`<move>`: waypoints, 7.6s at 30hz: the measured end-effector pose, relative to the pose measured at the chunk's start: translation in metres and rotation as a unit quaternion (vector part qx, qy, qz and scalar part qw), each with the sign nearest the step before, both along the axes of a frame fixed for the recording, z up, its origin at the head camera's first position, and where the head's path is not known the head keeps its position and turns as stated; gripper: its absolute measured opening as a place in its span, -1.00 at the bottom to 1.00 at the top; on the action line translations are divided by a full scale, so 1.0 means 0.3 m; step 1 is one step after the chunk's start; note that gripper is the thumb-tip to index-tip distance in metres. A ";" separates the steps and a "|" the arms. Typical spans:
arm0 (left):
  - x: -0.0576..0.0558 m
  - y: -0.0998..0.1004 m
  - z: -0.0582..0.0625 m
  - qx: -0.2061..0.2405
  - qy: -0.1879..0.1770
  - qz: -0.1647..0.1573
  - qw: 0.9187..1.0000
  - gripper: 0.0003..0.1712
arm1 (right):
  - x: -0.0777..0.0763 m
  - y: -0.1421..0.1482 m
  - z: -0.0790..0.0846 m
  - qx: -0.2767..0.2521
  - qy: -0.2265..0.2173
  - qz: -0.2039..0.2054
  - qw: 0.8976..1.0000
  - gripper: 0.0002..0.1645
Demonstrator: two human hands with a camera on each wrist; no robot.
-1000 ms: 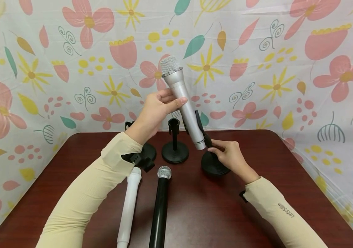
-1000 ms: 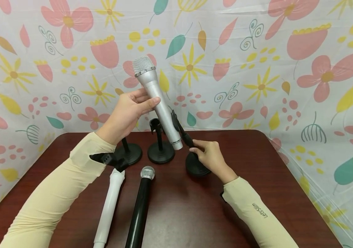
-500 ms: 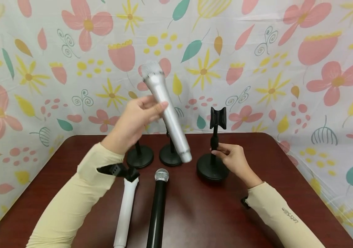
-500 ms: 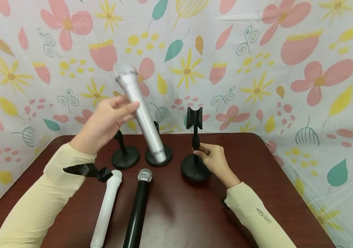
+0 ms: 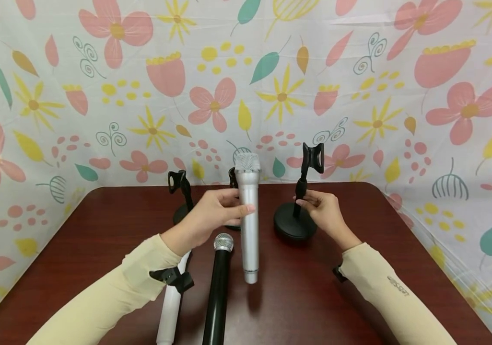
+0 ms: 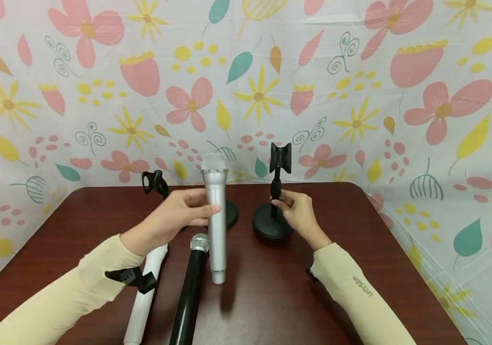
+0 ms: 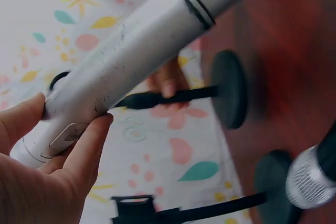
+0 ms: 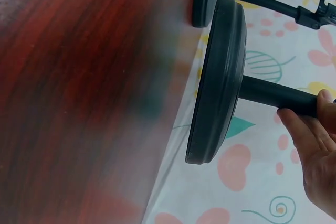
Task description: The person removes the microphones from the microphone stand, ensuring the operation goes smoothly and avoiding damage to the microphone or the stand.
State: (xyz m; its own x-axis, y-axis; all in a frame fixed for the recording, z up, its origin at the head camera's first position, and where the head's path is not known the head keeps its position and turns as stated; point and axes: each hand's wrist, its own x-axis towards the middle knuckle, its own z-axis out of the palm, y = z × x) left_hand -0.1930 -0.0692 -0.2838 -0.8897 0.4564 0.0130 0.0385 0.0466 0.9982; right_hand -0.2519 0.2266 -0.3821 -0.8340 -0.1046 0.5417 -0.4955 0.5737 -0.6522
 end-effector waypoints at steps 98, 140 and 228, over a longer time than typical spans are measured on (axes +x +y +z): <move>0.063 0.270 -0.297 -0.248 -0.134 -0.036 0.959 -0.70 | -0.191 -0.090 -0.098 -0.057 -0.077 0.036 0.995 -0.65; -0.340 0.382 -0.070 0.129 0.108 0.021 0.985 -0.51 | -0.207 -0.076 -0.115 -0.061 -0.084 0.055 0.993 -0.66; -0.197 0.254 -0.207 -0.210 0.059 -0.025 0.976 -0.39 | -0.018 -0.009 -0.050 0.110 -0.199 0.022 0.974 -0.55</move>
State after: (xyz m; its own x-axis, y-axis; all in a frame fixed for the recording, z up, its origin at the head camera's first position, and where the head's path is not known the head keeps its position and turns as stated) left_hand -0.2519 0.0069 -0.3458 -0.8700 0.4860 -0.0830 0.1651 0.4457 0.8798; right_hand -0.2572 0.2238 -0.3973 -0.9654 -0.2222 0.1367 -0.2559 0.7044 -0.6621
